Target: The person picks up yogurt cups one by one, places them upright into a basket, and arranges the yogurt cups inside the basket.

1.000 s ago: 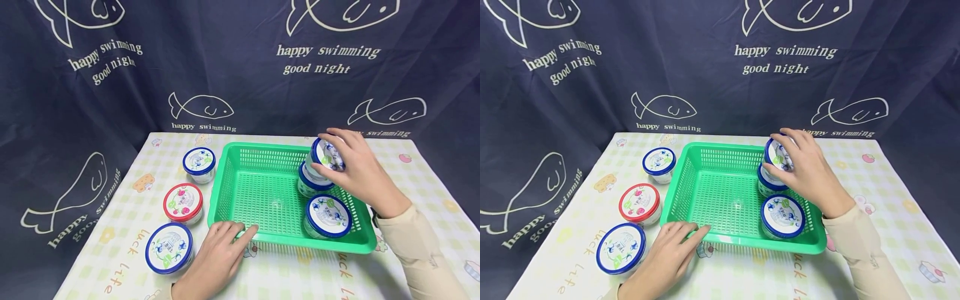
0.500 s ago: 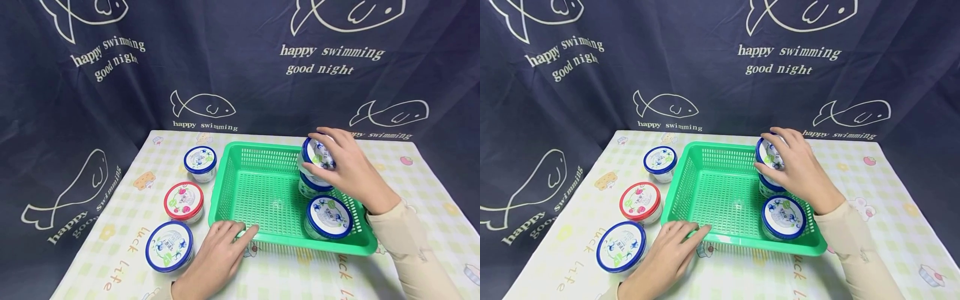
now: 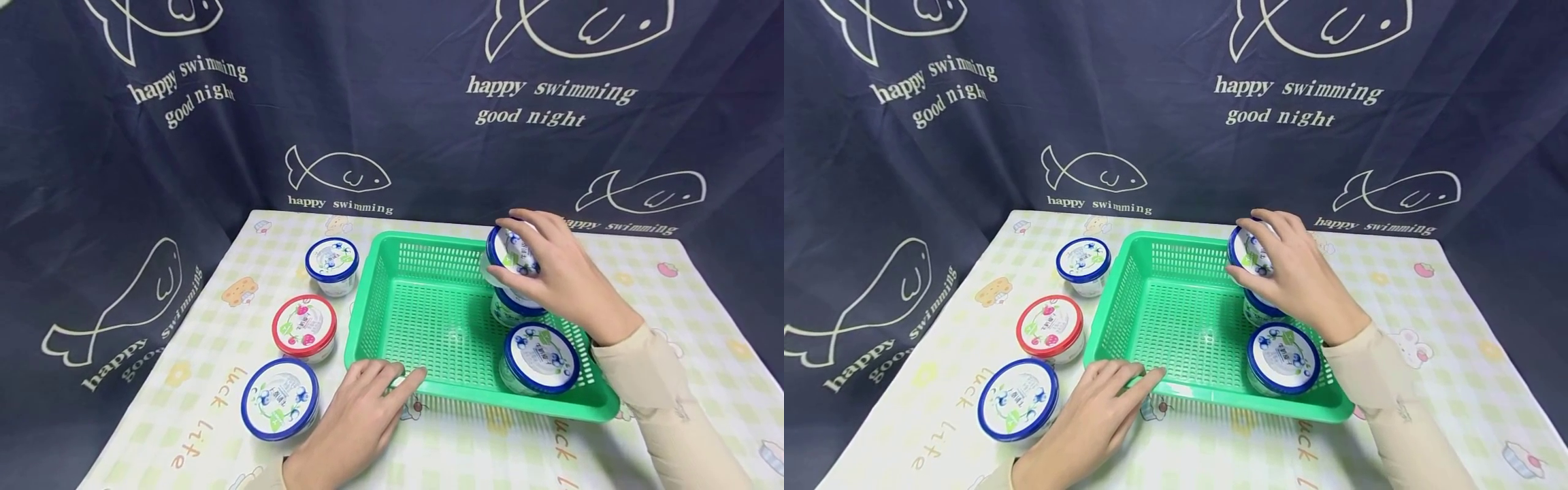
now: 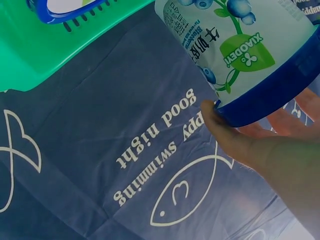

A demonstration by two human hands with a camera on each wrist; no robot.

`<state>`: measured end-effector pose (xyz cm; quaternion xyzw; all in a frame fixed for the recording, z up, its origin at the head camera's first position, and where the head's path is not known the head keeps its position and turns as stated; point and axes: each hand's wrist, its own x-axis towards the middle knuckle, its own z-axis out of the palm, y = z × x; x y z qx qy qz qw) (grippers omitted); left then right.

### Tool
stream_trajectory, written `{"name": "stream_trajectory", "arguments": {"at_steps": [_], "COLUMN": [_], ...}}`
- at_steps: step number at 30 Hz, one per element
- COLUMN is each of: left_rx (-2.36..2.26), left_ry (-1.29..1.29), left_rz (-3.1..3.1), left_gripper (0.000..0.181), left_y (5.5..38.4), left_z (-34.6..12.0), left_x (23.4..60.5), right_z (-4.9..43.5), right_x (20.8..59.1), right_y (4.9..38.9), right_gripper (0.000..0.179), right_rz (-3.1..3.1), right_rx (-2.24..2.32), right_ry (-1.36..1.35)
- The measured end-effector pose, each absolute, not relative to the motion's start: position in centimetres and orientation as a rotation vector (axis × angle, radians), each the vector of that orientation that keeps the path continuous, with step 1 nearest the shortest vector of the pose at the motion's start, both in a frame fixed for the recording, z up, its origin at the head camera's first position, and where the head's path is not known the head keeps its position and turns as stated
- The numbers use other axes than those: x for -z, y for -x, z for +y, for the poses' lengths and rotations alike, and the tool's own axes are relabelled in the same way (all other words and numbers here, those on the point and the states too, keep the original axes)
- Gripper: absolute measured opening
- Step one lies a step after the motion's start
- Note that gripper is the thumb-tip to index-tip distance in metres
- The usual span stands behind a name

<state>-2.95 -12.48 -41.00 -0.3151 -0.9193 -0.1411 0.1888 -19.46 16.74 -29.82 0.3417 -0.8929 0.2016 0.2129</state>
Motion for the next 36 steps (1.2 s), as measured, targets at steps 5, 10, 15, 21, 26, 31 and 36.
{"name": "stream_trajectory", "arguments": {"at_steps": [5,10,15,21,26,31,36], "left_rx": [0.387,0.382,0.386,0.391,0.392,0.406,0.421], "left_ry": [0.884,0.885,0.887,0.884,0.889,0.895,0.896], "left_rz": [-2.611,-2.616,-2.595,-2.592,-2.600,-2.579,-2.585], "left_gripper": [0.049,0.048,0.048,0.051,0.046,0.040,0.040], "left_y": [2.9,2.9,3.0,2.9,2.9,2.9,3.0], "left_z": [-12.5,-12.6,-12.5,-12.5,-12.5,-12.5,-12.5], "left_x": [40.9,40.8,40.9,41.0,41.0,41.1,41.1], "right_z": [16.2,15.6,15.0,14.5,14.2,14.0,13.9], "right_x": [29.8,30.0,30.3,30.7,30.8,31.0,31.2], "right_y": [19.9,20.2,20.3,20.4,20.5,20.6,20.6], "right_gripper": [0.067,0.066,0.066,0.069,0.070,0.070,0.072], "right_rz": [-2.478,-2.473,-2.495,-2.520,-2.540,-2.568,-2.600], "right_rx": [-0.549,-0.553,-0.558,-0.538,-0.528,-0.523,-0.510], "right_ry": [-0.983,-1.001,-1.005,-1.020,-1.026,-1.040,-1.041]}}
